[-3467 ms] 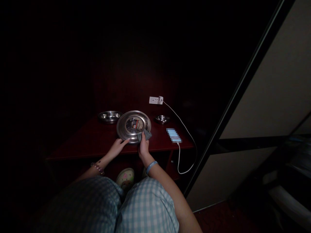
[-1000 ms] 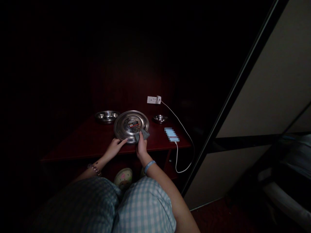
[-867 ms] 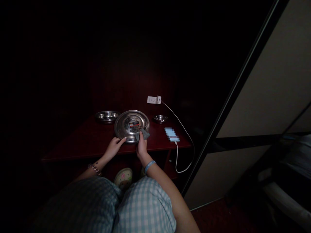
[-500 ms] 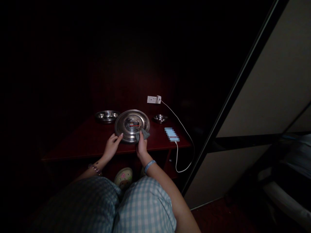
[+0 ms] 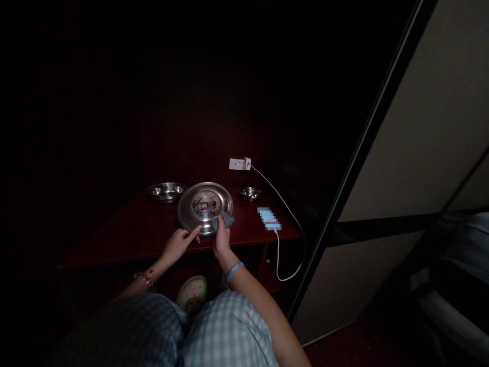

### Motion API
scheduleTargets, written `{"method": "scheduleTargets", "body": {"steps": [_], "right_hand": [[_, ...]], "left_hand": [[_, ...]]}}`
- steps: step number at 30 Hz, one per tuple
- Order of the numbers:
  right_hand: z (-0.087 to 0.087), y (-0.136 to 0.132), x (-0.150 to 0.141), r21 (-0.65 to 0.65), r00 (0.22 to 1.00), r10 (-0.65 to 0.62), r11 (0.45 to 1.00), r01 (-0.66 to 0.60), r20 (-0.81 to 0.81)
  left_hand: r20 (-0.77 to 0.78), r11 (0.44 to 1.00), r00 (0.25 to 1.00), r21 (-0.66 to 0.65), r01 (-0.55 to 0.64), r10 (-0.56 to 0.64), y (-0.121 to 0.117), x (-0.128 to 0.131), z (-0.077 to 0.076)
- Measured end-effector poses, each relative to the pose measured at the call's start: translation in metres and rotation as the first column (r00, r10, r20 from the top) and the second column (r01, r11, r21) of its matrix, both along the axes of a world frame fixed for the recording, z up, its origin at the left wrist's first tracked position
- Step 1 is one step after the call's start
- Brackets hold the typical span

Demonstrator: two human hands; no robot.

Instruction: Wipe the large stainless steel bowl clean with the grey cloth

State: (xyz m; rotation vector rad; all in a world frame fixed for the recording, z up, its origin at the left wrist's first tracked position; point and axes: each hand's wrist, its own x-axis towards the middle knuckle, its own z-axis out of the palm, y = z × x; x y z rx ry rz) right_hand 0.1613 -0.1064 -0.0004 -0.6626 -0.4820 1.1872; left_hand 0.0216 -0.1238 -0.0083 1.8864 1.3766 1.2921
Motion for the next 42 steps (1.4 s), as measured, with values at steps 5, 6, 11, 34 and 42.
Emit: {"method": "scheduleTargets", "body": {"steps": [5, 6, 11, 34, 42], "right_hand": [[0.001, -0.001, -0.001, 0.020, 1.000, -0.015, 1.000, 0.016, -0.009], [0.001, -0.002, -0.002, 0.022, 1.000, -0.018, 1.000, 0.018, -0.009], [0.001, -0.002, -0.003, 0.022, 0.999, -0.032, 0.999, 0.032, -0.009], [-0.004, 0.003, -0.002, 0.030, 0.999, -0.036, 0.999, 0.036, 0.025], [0.000, 0.000, -0.003, 0.016, 0.999, -0.033, 0.999, 0.032, 0.018]], "left_hand": [[-0.053, 0.998, 0.998, -0.046, 0.043, -0.046, 0.000, -0.001, -0.001], [-0.037, 0.998, 0.998, -0.050, 0.043, -0.045, 0.001, -0.001, -0.001], [0.053, 0.996, 0.997, -0.068, 0.050, -0.047, 0.008, -0.003, -0.005], [0.273, 0.994, 0.960, 0.062, -0.088, 0.068, 0.008, -0.002, -0.004], [0.227, 0.994, 0.972, 0.073, -0.080, 0.062, 0.010, -0.003, -0.008]]}}
